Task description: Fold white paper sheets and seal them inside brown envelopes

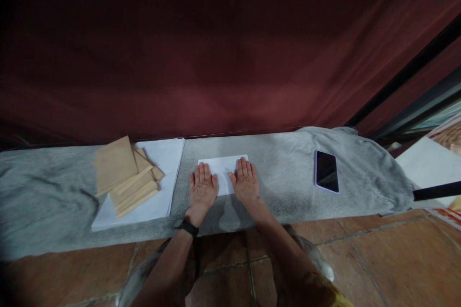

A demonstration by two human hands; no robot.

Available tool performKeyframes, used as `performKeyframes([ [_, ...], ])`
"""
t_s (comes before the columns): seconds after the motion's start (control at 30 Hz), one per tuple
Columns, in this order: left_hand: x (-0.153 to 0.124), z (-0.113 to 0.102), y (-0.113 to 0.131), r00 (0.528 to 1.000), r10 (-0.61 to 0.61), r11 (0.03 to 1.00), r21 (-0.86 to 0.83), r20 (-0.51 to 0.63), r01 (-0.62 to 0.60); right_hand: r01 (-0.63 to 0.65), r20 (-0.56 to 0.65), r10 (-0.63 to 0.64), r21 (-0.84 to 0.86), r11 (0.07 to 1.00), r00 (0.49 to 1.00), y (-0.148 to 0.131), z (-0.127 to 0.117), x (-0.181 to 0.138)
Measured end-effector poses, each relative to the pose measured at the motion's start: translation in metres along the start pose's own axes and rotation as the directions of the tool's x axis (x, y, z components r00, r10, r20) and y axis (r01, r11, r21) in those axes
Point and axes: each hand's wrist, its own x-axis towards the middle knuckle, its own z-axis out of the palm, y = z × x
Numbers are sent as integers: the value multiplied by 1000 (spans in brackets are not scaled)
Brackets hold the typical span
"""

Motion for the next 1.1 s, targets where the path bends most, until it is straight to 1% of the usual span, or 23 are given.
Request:
performKeyframes([
  [0.33, 1, 6, -4, 994, -55, 997, -51, -94, 50, -77, 0, 77, -16, 997, 997, 3, -1, 1],
  [0.43, 3, 4, -4, 991, -58, 997, -61, -124, 51, -96, 5, 96, -23, 995, 995, 3, -3, 3],
  [0.5, 4, 2, -3, 991, -40, 998, -61, -127, 32, -110, 18, 111, -25, 994, 994, 1, -6, 5],
  [0.57, 5, -1, 1, 995, 8, 998, -61, -101, -14, -108, 43, 108, -12, 994, 993, -2, -9, 8],
  [0.63, 6, -4, 7, 996, 81, 994, -67, -47, -84, -78, 85, 76, 20, 997, 993, -6, -12, 11],
  [0.73, 8, -5, 16, 984, 177, 981, -83, 37, -174, -33, 159, 21, 73, 997, 987, -16, -15, 16],
  [0.8, 9, -5, 19, 975, 212, 975, -89, 71, -206, -23, 192, 4, 96, 995, 981, -23, -15, 18],
  [0.93, 11, -3, 21, 968, 230, 971, -92, 95, -222, -34, 206, 11, 112, 993, 979, -31, -13, 22],
  [1.1, 15, -2, 16, 979, 178, 983, -70, 98, -172, -41, 208, 22, 88, 995, 978, -34, -9, 24],
])
